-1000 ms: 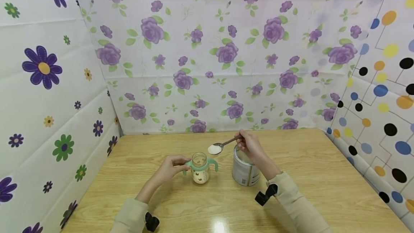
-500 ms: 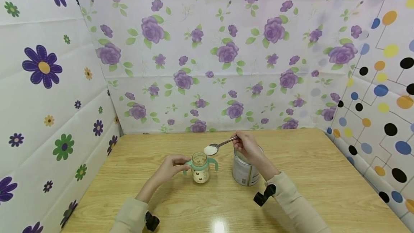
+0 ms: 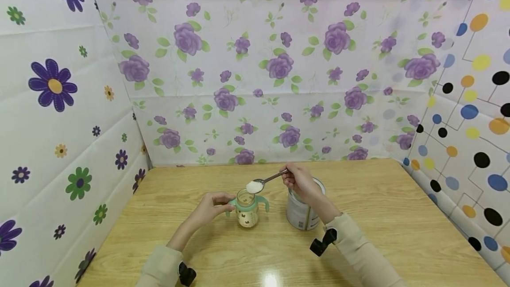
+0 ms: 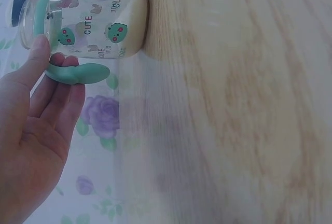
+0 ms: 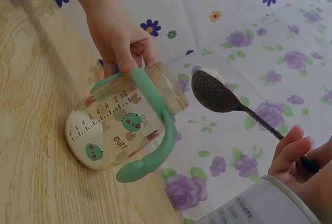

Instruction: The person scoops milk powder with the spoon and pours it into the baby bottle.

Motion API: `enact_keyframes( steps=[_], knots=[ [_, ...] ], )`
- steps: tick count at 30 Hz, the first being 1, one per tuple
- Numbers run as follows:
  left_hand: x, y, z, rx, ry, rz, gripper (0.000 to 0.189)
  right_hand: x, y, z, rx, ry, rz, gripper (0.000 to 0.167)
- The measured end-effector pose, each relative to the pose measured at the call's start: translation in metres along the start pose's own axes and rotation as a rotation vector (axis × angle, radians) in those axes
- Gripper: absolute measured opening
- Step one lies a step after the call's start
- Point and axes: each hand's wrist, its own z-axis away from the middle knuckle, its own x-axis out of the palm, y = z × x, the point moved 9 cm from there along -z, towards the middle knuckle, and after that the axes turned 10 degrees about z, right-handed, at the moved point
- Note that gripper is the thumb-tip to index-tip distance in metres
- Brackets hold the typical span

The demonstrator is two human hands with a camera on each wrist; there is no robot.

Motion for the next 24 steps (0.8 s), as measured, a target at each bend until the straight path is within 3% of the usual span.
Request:
enact_keyframes(
  steps=[19,24],
  knots=[
    [0.002,0.000,0.001,0.015,0.002,0.006,0.035,0.010,0.000,0.000,-0.029,-0.023,0.017,0.033],
    [0.000,-0.003,0.001,-0.009,0.005,0.000,0.035,0.012,-0.002,0.001,-0.037,-0.017,0.042,0.034]
  ],
)
